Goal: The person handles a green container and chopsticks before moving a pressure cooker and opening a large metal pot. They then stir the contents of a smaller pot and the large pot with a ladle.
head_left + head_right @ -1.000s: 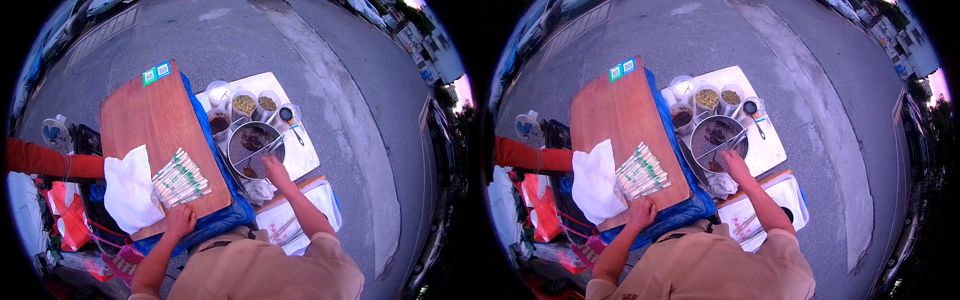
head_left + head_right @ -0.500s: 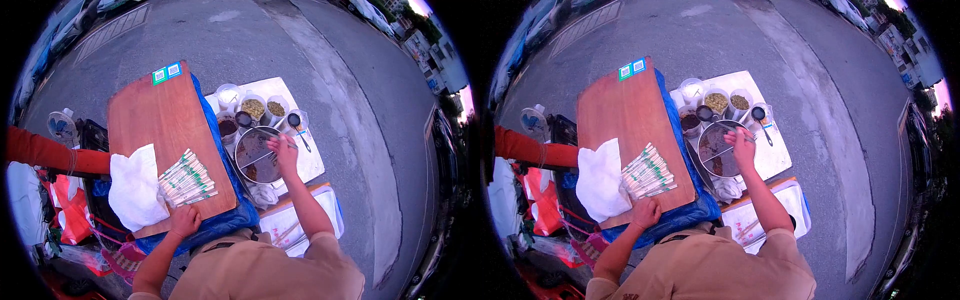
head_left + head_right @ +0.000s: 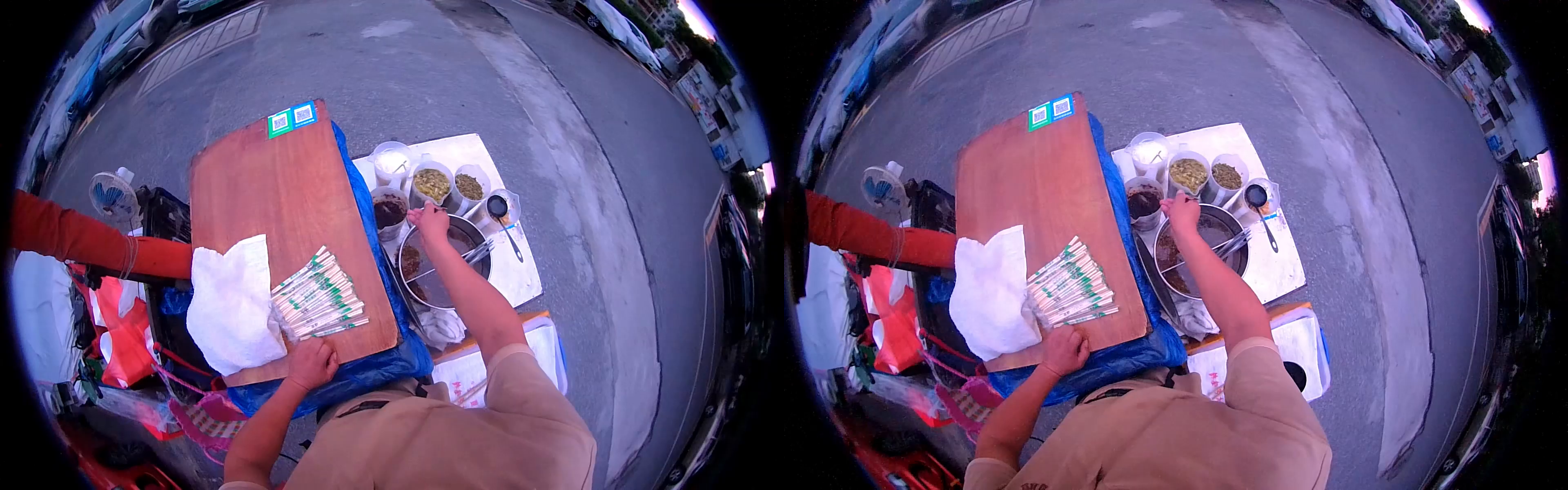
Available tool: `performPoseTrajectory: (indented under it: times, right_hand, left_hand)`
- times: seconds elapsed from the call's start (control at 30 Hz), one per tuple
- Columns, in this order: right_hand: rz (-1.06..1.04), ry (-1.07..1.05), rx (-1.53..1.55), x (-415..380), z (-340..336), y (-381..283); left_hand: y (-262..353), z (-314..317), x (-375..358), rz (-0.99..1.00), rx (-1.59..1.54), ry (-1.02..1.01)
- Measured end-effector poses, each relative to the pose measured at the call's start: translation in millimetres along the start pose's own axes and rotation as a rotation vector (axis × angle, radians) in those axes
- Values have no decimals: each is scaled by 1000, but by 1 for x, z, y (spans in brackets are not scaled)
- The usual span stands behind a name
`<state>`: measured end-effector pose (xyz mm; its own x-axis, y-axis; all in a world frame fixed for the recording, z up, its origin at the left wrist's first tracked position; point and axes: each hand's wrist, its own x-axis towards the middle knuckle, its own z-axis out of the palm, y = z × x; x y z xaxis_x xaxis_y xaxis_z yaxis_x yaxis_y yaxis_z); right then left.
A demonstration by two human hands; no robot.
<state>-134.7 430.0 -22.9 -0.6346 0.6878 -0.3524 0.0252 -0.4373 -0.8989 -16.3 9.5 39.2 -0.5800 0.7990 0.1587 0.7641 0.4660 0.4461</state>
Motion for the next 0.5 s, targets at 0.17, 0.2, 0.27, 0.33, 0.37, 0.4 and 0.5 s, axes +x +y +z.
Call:
performPoseTrajectory:
  times: [0.17,0.2,0.27,0.33,0.37,0.4,0.5]
  right_hand:
    - [1,96,132,9,8,9]
    - [2,97,132,4,10,9]
    - [-106,106,-21,-12,15,8]
    - [-140,54,-65,-26,10,16]
    - [-174,4,-109,-33,6,21]
    - [-174,8,-111,-41,2,24]
    - [-167,-72,-148,-60,-8,29]
  left_hand:
    - [-2,3,-1,27,-1,37]
    - [-3,5,-2,24,-1,31]
    - [-4,4,-1,20,-1,27]
    - [-2,3,-1,14,-1,20]
    - [-2,3,-1,14,-4,19]
    - [-1,2,-1,18,15,26]
    - [2,-3,3,25,28,26]
